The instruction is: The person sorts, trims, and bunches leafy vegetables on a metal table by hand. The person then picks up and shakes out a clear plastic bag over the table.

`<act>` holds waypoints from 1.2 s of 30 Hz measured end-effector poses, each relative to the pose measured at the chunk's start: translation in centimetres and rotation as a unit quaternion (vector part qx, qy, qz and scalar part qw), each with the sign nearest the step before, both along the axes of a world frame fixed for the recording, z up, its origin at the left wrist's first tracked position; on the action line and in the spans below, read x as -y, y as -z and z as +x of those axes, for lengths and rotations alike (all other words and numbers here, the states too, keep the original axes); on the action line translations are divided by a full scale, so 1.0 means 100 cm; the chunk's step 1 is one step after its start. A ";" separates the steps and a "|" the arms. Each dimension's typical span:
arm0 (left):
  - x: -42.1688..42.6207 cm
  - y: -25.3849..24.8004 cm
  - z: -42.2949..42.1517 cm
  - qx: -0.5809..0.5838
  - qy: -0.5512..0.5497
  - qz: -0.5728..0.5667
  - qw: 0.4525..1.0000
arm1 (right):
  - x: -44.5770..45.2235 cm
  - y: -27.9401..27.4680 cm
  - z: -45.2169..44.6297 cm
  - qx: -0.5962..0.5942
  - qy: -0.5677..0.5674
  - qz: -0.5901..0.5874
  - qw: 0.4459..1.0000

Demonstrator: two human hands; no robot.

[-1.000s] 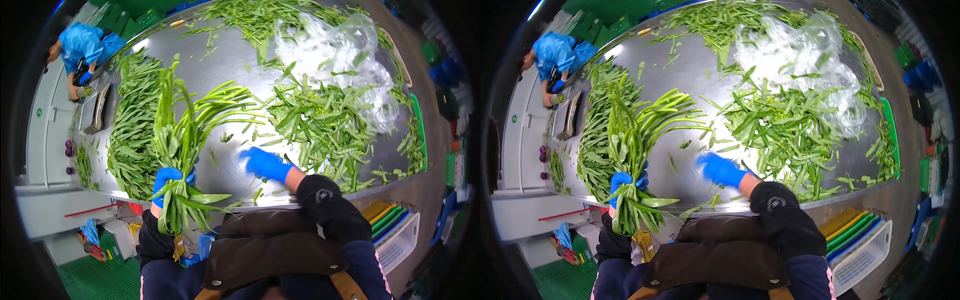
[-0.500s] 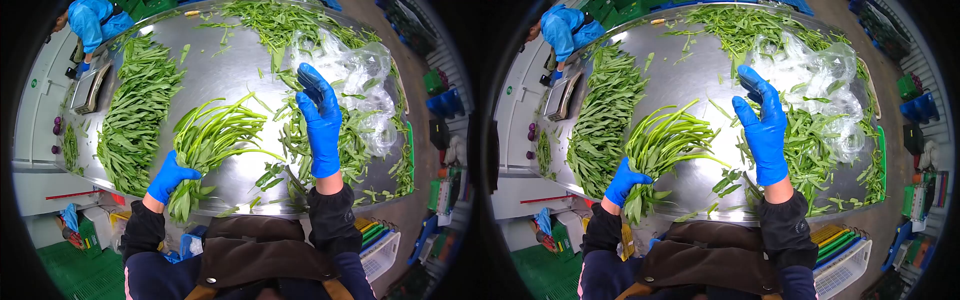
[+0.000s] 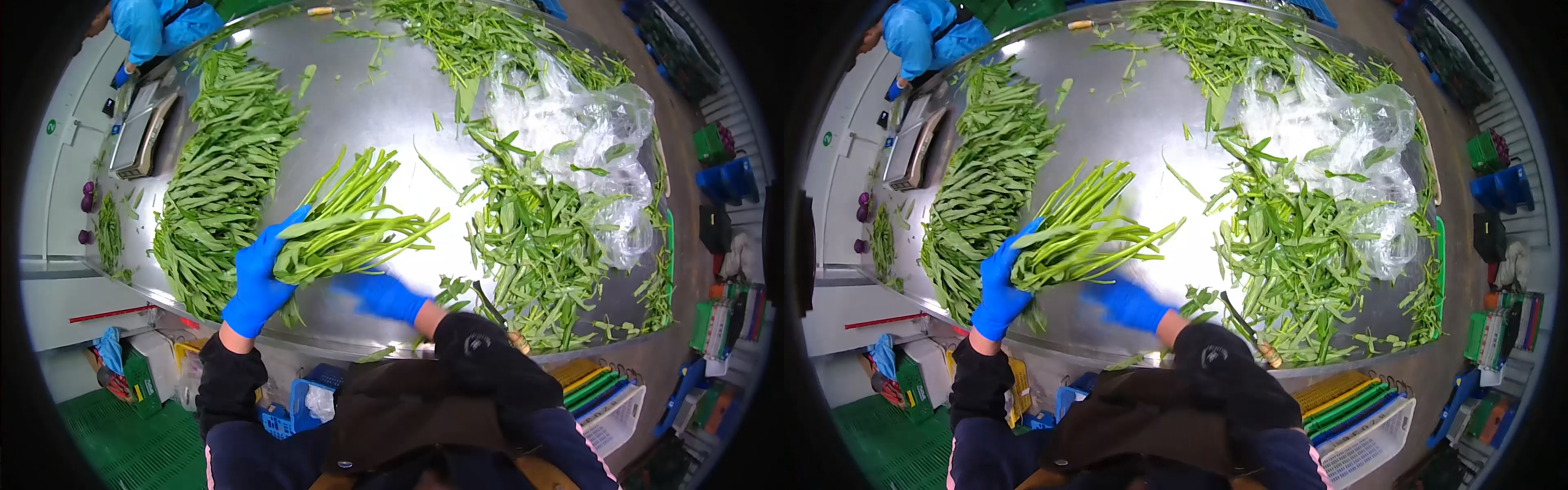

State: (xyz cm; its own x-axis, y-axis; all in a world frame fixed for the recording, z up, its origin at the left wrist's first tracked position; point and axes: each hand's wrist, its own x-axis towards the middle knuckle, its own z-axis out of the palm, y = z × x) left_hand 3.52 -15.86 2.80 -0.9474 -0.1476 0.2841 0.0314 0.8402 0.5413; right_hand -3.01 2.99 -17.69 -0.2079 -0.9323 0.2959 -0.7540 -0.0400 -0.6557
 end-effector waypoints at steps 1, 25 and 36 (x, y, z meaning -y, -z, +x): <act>0.000 0.003 -0.001 0.005 0.001 0.008 1.000 | 0.001 0.035 -0.025 0.062 0.088 0.006 0.994; 0.016 0.025 -0.002 -0.026 0.045 -0.056 0.997 | -0.057 -0.050 -0.096 -0.139 0.423 0.188 0.876; 0.037 0.048 -0.058 0.016 0.179 -0.084 0.980 | -0.093 -0.004 -0.161 -0.048 0.489 0.068 0.868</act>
